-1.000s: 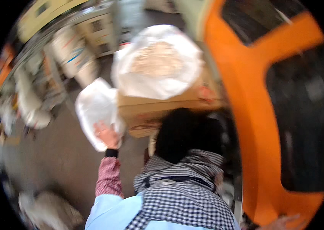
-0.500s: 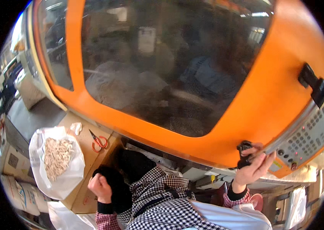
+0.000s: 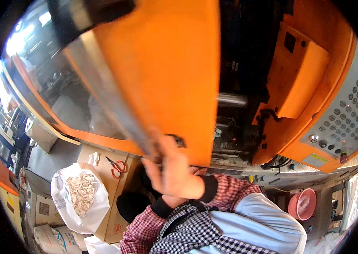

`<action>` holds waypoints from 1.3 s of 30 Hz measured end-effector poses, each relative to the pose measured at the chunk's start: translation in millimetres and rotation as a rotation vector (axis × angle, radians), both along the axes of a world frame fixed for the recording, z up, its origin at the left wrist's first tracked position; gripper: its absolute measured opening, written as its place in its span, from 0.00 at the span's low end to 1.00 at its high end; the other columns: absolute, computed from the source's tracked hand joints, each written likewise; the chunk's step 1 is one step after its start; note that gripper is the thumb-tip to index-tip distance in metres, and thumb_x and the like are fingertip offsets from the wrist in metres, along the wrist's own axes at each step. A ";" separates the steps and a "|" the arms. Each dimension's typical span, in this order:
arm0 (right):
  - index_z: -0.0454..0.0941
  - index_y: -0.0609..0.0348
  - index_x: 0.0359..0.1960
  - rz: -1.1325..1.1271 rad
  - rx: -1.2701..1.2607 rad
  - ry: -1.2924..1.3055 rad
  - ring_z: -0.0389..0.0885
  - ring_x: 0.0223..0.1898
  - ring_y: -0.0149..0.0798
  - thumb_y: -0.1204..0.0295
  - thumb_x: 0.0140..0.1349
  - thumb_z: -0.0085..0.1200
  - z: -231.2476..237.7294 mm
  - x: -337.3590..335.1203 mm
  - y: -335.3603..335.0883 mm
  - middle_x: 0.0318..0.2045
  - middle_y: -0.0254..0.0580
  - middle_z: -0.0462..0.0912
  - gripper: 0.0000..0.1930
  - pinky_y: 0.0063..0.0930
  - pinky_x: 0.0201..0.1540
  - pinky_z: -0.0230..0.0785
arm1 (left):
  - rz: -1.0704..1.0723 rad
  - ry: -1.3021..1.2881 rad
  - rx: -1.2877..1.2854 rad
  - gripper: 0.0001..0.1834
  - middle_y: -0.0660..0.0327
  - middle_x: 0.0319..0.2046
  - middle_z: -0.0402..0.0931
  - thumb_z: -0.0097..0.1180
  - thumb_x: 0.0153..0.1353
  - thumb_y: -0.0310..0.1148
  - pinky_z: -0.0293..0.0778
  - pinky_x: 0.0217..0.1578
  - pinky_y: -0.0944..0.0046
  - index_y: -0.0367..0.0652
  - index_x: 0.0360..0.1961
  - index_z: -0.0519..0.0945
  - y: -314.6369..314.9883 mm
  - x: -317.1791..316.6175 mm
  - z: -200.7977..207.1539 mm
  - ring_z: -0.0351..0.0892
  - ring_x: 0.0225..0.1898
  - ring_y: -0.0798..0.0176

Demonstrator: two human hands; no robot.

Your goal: The person repeatedly picks small white plastic components from a bag, assembles them by hand into a linked chain, and places the assembled pieces into a white cup inside an orange industrial machine. The person also sprays a lubricant into the machine interior and closes the machine door between cycles.

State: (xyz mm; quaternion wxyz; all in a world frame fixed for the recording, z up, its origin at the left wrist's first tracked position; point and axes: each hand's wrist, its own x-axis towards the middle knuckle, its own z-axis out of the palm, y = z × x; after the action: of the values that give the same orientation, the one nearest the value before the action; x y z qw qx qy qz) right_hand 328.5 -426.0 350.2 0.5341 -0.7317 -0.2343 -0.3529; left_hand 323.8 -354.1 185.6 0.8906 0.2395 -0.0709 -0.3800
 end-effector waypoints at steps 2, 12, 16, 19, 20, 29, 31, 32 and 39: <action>0.55 0.65 0.62 0.125 -0.049 0.054 0.75 0.37 0.54 0.72 0.54 0.53 3.9 10.5 22.7 0.39 0.57 0.69 0.33 0.39 0.35 0.70 | 0.024 -0.718 0.623 0.23 0.55 0.58 0.64 0.35 0.67 0.36 0.60 0.58 0.65 0.41 0.62 0.60 -1.2 18.8 -5.3 0.64 0.58 0.63; 0.35 0.70 0.66 0.520 -0.152 -0.142 0.70 0.42 0.55 0.85 0.50 0.43 7.9 57.0 117.3 0.42 0.60 0.64 0.41 0.39 0.47 0.66 | 0.463 -1.099 1.064 0.13 0.52 0.48 0.69 0.49 0.59 0.26 0.67 0.48 0.63 0.37 0.46 0.73 -52.4 108.3 -13.7 0.71 0.48 0.54; 0.33 0.68 0.66 0.604 -0.203 -0.135 0.71 0.40 0.51 0.87 0.50 0.42 9.3 85.6 128.6 0.41 0.58 0.62 0.42 0.37 0.45 0.67 | 0.492 -1.676 1.304 0.13 0.48 0.40 0.68 0.55 0.53 0.25 0.68 0.43 0.57 0.36 0.41 0.74 -77.5 150.7 30.7 0.70 0.42 0.46; 0.34 0.70 0.65 0.646 -0.236 -0.141 0.71 0.38 0.50 0.86 0.49 0.43 13.1 91.6 144.8 0.39 0.58 0.62 0.42 0.36 0.44 0.67 | 0.379 -1.763 1.329 0.14 0.49 0.41 0.67 0.55 0.54 0.24 0.71 0.42 0.54 0.35 0.42 0.74 -73.7 165.1 31.5 0.70 0.43 0.47; 0.36 0.72 0.65 0.656 -0.233 -0.134 0.70 0.38 0.51 0.86 0.49 0.43 13.9 93.4 148.4 0.39 0.58 0.62 0.41 0.36 0.43 0.67 | 0.332 -1.776 1.355 0.14 0.49 0.42 0.67 0.54 0.55 0.25 0.72 0.42 0.54 0.35 0.43 0.74 -72.9 167.4 31.5 0.71 0.45 0.48; 0.49 0.77 0.61 0.586 -0.282 -0.143 0.69 0.43 0.53 0.82 0.49 0.44 13.2 104.2 151.3 0.41 0.59 0.63 0.34 0.38 0.48 0.66 | 0.199 -1.680 1.274 0.12 0.51 0.39 0.68 0.51 0.54 0.25 0.71 0.39 0.54 0.35 0.41 0.74 -84.5 178.6 14.9 0.72 0.42 0.48; 0.54 0.76 0.59 0.624 -0.274 -0.219 0.68 0.45 0.50 0.82 0.51 0.44 12.3 86.7 133.3 0.43 0.58 0.63 0.30 0.36 0.49 0.66 | 0.242 -1.684 1.296 0.11 0.49 0.39 0.68 0.50 0.54 0.24 0.71 0.39 0.53 0.35 0.40 0.73 -77.0 176.7 15.7 0.72 0.42 0.46; 0.56 0.76 0.58 0.606 -0.283 -0.246 0.67 0.47 0.49 0.82 0.53 0.44 7.5 86.8 114.5 0.43 0.57 0.63 0.28 0.35 0.49 0.67 | 0.263 -1.720 1.262 0.11 0.49 0.39 0.68 0.49 0.54 0.23 0.71 0.39 0.53 0.34 0.39 0.73 -83.4 178.0 13.3 0.72 0.41 0.45; 0.72 0.69 0.43 0.584 0.094 -0.215 0.74 0.45 0.47 0.81 0.54 0.49 -24.4 66.8 3.6 0.48 0.56 0.69 0.13 0.33 0.46 0.70 | 0.349 -1.530 1.325 0.10 0.43 0.41 0.70 0.50 0.55 0.24 0.72 0.41 0.55 0.34 0.38 0.71 -87.2 173.8 13.1 0.73 0.39 0.41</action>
State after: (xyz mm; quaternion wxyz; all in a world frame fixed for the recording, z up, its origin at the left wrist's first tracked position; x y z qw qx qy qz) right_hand 395.2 -422.3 325.9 0.6182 -0.5663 -0.4734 -0.2704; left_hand 497.6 -441.4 198.7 0.3385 0.8682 -0.3598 0.0466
